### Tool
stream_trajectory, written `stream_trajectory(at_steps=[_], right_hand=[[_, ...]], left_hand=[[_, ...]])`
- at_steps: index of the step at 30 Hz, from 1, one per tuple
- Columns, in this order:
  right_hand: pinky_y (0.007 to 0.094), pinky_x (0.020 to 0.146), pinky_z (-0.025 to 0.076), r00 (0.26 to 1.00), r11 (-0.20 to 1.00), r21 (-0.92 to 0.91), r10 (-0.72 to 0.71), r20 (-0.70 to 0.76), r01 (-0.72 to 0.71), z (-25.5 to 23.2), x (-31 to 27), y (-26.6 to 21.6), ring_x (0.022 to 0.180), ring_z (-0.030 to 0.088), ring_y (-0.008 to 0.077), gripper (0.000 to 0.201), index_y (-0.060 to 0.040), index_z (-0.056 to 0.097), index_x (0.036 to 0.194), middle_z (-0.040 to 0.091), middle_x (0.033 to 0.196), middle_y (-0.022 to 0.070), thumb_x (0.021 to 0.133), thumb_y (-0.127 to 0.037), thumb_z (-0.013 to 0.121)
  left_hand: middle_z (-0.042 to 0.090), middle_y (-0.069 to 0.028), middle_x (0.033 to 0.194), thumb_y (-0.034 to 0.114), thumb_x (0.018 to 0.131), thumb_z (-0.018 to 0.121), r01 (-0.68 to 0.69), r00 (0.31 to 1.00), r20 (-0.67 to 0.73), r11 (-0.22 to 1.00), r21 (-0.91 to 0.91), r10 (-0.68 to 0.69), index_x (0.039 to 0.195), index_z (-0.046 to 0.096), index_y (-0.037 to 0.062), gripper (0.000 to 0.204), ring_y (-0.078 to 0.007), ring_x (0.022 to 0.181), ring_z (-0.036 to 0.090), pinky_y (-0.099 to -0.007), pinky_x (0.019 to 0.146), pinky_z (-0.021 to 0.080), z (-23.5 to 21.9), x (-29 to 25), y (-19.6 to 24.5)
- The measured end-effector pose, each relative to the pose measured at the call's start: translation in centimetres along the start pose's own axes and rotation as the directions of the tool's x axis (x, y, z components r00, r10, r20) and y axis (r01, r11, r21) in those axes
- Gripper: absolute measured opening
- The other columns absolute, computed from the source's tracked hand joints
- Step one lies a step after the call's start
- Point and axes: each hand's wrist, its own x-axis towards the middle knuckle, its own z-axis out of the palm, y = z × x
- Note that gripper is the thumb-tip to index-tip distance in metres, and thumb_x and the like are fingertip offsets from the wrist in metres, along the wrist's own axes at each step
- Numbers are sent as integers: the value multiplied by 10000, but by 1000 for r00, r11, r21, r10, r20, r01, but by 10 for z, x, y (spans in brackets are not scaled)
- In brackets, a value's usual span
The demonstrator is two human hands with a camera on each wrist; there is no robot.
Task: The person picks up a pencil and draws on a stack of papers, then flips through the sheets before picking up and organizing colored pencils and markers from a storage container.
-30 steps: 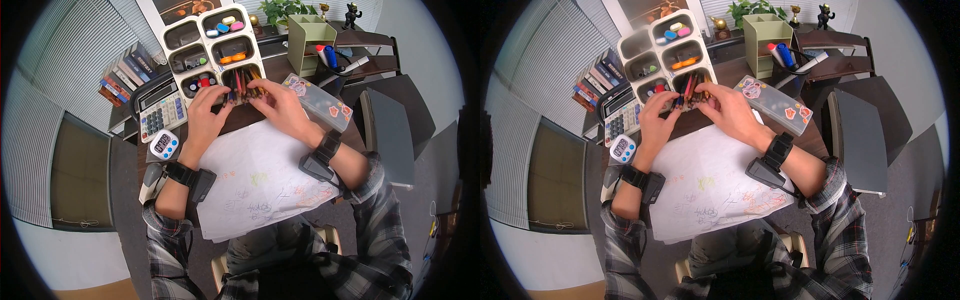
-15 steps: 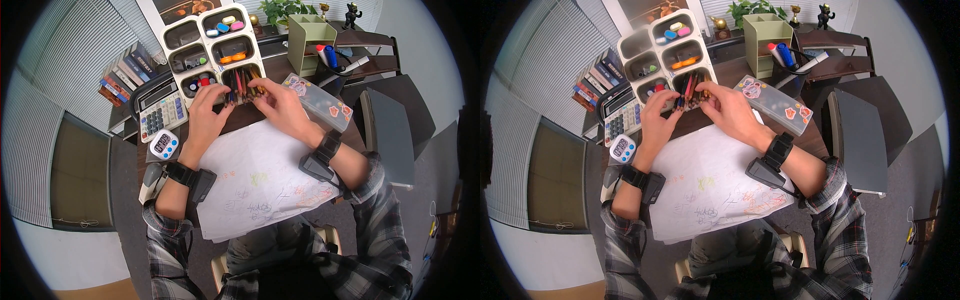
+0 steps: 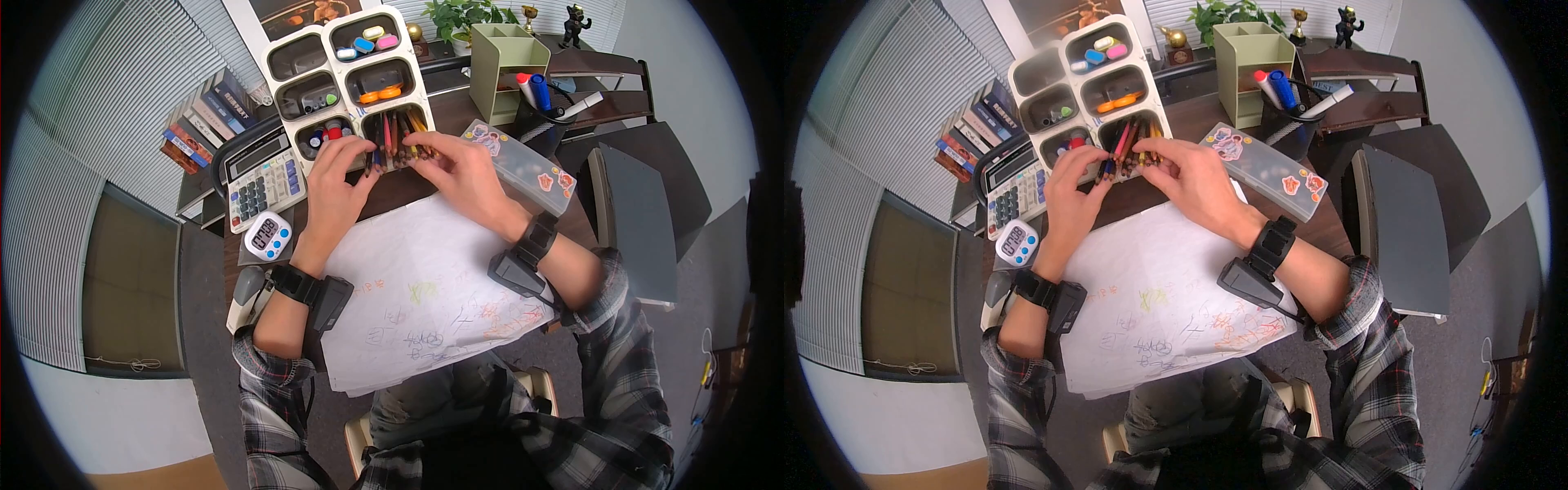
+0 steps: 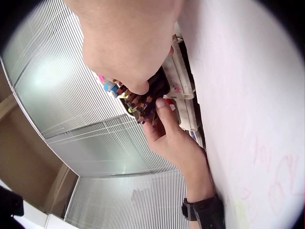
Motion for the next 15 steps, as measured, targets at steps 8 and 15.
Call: stream_trajectory(at_steps=[8,15], right_hand=[[329,621,507,1000,1000,-17,-7,-6,7,-1,0,-2,637,601,195,285,-38,690,1151,664,813,144,877,-112,715],[330,610,508,1000,1000,-10,28,3,-28,-1,0,-5,625,606,192,279,-37,677,1153,660,790,141,879,-83,689]], left_hand=[[673,-71,1099,9,739,771,12,1000,-8,1000,-5,-12,1051,684,69,329,-248,1000,645,-339,791,531,1,1,0],[675,-90,1134,52,751,794,23,1000,6,1000,-17,-23,1132,689,86,397,-253,1024,647,-344,807,531,-1,1,4]])
